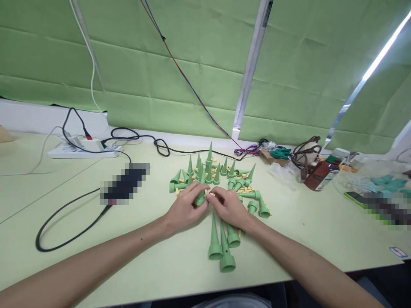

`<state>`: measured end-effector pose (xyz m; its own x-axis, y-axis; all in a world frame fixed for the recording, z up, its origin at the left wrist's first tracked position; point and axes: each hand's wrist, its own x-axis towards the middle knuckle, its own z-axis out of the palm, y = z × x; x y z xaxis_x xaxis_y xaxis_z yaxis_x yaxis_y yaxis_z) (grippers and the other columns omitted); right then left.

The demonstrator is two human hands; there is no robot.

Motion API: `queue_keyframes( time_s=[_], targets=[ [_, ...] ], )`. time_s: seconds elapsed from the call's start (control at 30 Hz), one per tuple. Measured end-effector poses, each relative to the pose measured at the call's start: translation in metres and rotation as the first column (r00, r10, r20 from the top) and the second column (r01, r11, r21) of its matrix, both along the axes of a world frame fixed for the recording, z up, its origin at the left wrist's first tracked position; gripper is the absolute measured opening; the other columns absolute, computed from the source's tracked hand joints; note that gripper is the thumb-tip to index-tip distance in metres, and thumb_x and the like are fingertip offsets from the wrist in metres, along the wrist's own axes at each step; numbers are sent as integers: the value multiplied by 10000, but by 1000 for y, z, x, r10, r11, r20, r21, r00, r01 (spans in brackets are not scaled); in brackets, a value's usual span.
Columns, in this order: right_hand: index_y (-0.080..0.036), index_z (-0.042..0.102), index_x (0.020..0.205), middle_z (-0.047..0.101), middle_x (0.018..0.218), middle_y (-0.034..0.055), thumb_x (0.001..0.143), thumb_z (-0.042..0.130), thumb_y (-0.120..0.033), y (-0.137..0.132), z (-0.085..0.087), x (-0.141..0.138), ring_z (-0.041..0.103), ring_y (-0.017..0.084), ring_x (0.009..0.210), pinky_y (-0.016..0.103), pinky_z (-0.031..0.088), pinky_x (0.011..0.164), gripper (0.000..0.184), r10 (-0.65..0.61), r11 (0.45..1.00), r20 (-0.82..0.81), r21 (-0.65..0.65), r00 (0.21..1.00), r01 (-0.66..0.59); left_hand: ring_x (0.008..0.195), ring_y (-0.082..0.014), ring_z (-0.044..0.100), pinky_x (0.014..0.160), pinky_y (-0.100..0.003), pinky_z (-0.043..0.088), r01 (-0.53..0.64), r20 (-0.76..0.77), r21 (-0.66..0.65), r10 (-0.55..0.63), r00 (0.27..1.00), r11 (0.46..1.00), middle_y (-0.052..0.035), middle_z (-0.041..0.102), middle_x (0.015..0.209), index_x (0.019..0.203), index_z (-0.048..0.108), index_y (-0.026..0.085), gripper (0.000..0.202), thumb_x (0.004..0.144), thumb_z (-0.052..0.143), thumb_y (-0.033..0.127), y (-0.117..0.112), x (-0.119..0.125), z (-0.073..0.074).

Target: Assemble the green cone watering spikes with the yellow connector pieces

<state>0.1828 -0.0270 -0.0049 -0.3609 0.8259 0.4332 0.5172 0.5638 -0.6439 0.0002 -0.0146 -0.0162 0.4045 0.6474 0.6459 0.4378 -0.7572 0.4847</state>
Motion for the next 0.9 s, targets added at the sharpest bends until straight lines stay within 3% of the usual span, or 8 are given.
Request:
queue_keyframes(
  time_s=[0.1,0.43,0.9],
  targets=[
    [-197,612,926,494,596,-49,987,480,-353,-1,1,0,440,117,531,240,324,557,213,18,1000,-6,8,1000,-17,647,-99,501,501,-195,406,-15,1,-12,15,1000,1000,-24,571,910,1124,589,208,241,891,538,180,0,0,1],
    [-196,503,715,441,580,-51,1006,431,-337,0,2,1,406,105,529,238,287,545,332,31,1000,-6,7,1000,-30,626,-97,485,510,-204,402,-13,-14,-1,13,1000,1000,-24,570,914,1127,577,205,249,883,538,177,1,-1,-1],
    [-192,458,620,436,535,-42,1027,376,-395,2,-3,0,387,105,495,256,275,537,462,11,1000,18,-17,1000,-11,701,-127,539,530,-220,417,16,-25,-24,-17,1000,1000,-40,587,923,1104,586,198,219,893,530,193,1,0,1]
  ],
)
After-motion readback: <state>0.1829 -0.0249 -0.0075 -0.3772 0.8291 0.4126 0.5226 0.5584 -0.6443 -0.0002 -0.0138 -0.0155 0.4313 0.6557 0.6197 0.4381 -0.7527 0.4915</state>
